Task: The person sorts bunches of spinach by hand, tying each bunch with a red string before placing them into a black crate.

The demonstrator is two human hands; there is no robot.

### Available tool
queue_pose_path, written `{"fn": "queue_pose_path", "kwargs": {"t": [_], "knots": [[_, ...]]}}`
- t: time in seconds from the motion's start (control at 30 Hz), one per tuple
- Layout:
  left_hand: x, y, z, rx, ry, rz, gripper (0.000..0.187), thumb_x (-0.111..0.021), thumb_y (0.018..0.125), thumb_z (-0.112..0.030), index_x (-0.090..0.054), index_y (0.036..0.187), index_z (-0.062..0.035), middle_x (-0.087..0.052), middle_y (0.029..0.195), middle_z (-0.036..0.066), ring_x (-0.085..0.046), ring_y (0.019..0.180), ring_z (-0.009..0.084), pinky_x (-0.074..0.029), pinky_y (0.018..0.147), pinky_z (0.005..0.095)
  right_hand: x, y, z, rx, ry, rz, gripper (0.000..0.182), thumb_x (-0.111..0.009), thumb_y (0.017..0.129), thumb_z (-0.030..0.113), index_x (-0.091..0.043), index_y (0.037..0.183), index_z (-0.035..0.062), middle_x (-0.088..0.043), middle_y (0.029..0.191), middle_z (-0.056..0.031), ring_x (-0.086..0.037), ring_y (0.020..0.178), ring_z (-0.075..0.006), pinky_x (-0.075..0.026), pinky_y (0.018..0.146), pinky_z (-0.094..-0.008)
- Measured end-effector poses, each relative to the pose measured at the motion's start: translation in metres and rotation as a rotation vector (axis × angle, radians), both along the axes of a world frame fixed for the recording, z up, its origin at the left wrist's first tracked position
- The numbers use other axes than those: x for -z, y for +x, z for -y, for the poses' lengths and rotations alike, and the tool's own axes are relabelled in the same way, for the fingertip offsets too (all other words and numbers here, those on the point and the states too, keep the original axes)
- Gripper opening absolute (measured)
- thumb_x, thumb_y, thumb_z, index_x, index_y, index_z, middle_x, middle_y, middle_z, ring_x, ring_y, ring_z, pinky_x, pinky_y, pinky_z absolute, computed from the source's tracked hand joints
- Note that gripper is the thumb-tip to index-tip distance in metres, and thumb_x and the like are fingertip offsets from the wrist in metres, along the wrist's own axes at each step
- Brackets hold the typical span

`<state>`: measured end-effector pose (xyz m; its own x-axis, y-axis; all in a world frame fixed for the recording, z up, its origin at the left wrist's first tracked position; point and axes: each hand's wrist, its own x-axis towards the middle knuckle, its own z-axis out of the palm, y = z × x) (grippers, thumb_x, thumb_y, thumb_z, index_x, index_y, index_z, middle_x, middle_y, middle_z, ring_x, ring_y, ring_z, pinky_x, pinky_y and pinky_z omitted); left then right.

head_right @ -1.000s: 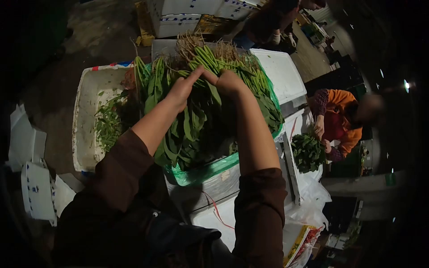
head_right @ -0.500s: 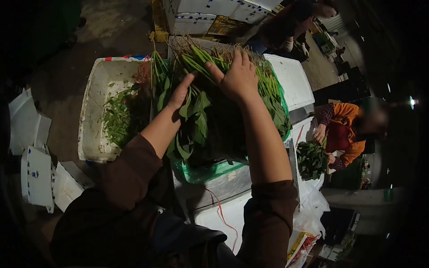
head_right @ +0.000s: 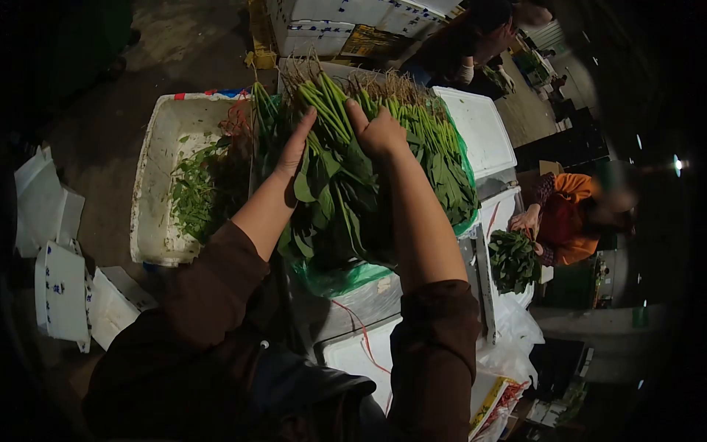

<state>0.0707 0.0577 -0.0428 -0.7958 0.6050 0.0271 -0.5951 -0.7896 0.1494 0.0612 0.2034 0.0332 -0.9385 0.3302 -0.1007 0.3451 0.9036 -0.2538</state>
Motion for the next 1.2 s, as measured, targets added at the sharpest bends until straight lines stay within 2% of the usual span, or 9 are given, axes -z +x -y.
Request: {"fn": "queue_pose_path", "kwargs": {"t": [0.2, 0.23, 0.3, 0.5, 0.73, 0.8, 0.87, 1.1, 1.2], "knots": [[0.001, 0.0, -0.002, 0.013, -0.089, -0.041, 0.05, -0.052, 0.089, -0.048, -0.053, 0.12, -0.0084, -0.059, 0.112, 0.008, -0.056, 0.101, 0.0245, -0.045, 0.09, 0.0385, -0.007, -0.004, 0.023, 0.224, -0.034, 0.171, 0.092, -0.042, 0.076, 0.076, -0.041, 0.133, 0.0037, -0.048, 0.132, -0.0168, -0.044, 0.124, -0.0305, -0.032, 0.102, -0.0445], [0.012, -0.007, -0.003, 0.056, 0.05, -0.112, 0.05, -0.05, 0.09, -0.046, -0.052, 0.124, -0.0094, -0.056, 0.12, 0.008, -0.052, 0.11, 0.0263, -0.04, 0.098, 0.0404, -0.015, 0.005, 0.025, 0.153, -0.076, 0.194, 0.092, -0.042, 0.076, 0.075, -0.041, 0.134, 0.0039, -0.046, 0.134, -0.0166, -0.041, 0.127, -0.0313, -0.029, 0.104, -0.0448], [-0.003, 0.001, -0.003, -0.081, -0.21, 0.031, 0.054, -0.048, 0.091, -0.046, -0.044, 0.132, -0.0103, -0.046, 0.132, 0.009, -0.042, 0.121, 0.0268, -0.031, 0.105, 0.0424, -0.009, 0.01, 0.026, 0.184, -0.108, 0.033, 0.091, -0.044, 0.074, 0.076, -0.047, 0.13, 0.0034, -0.046, 0.134, -0.0167, -0.041, 0.125, -0.0323, -0.027, 0.105, -0.0448], [-0.01, 0.015, -0.002, -0.133, -0.305, -0.028, 0.063, -0.054, 0.089, -0.045, -0.037, 0.138, -0.0111, -0.042, 0.137, 0.007, -0.042, 0.121, 0.0251, -0.031, 0.105, 0.0408, -0.031, 0.024, 0.023, 0.184, -0.418, 0.008, 0.091, -0.043, 0.075, 0.075, -0.048, 0.13, 0.0024, -0.045, 0.135, -0.0178, -0.036, 0.129, -0.0334, -0.02, 0.108, -0.0454], [0.006, -0.004, 0.005, -0.049, -0.323, -0.118, 0.066, -0.057, 0.086, -0.049, -0.037, 0.137, -0.0108, -0.043, 0.135, 0.009, -0.042, 0.122, 0.0274, -0.033, 0.104, 0.044, -0.032, 0.039, 0.019, 0.008, -0.228, -0.164, 0.092, -0.044, 0.076, 0.073, -0.042, 0.135, 0.0037, -0.017, 0.149, -0.0218, -0.013, 0.138, -0.0388, -0.014, 0.109, -0.0509], [0.012, -0.001, 0.017, -0.061, -0.26, -0.265, 0.063, -0.057, 0.087, -0.047, -0.04, 0.134, -0.0093, -0.046, 0.132, 0.009, -0.045, 0.119, 0.0267, -0.036, 0.102, 0.0431, -0.03, 0.051, 0.024, -0.071, -0.202, -0.267, 0.089, -0.046, 0.076, 0.072, -0.046, 0.13, 0.0013, -0.03, 0.143, -0.0234, -0.02, 0.136, -0.037, -0.014, 0.108, -0.0515], [0.0, 0.016, 0.023, -0.109, -0.282, -0.461, 0.064, -0.064, 0.083, -0.041, -0.041, 0.133, -0.0087, -0.048, 0.129, 0.007, -0.047, 0.117, 0.0249, -0.038, 0.101, 0.0409, -0.037, 0.074, 0.026, -0.159, -0.354, -0.269, 0.082, -0.049, 0.079, 0.067, -0.043, 0.126, -0.0013, -0.056, 0.116, -0.0248, -0.051, 0.114, -0.0373, -0.016, 0.106, -0.0525], [-0.003, 0.013, 0.017, 0.106, -0.576, -0.496, 0.054, -0.061, 0.085, -0.023, -0.042, 0.131, -0.0033, -0.053, 0.124, 0.01, -0.055, 0.108, 0.0218, -0.046, 0.092, 0.0348, -0.051, 0.129, 0.016, -0.387, -0.887, -0.36, 0.089, -0.059, 0.081, 0.053, -0.024, 0.136, -0.0074, -0.045, 0.128, -0.0298, -0.045, 0.121, -0.0395, -0.035, 0.101, -0.0389], [-0.041, 0.035, 0.015, 0.052, -0.521, -0.427, 0.057, -0.059, 0.085, -0.026, -0.04, 0.133, -0.0022, -0.052, 0.126, 0.011, -0.054, 0.111, 0.0231, -0.044, 0.094, 0.0358, -0.04, 0.121, 0.022, -0.402, -0.68, -0.433, 0.11, -0.072, 0.068, 0.053, -0.015, 0.138, -0.0102, -0.037, 0.134, -0.0307, -0.041, 0.125, -0.0372, -0.034, 0.103, -0.039]]}}
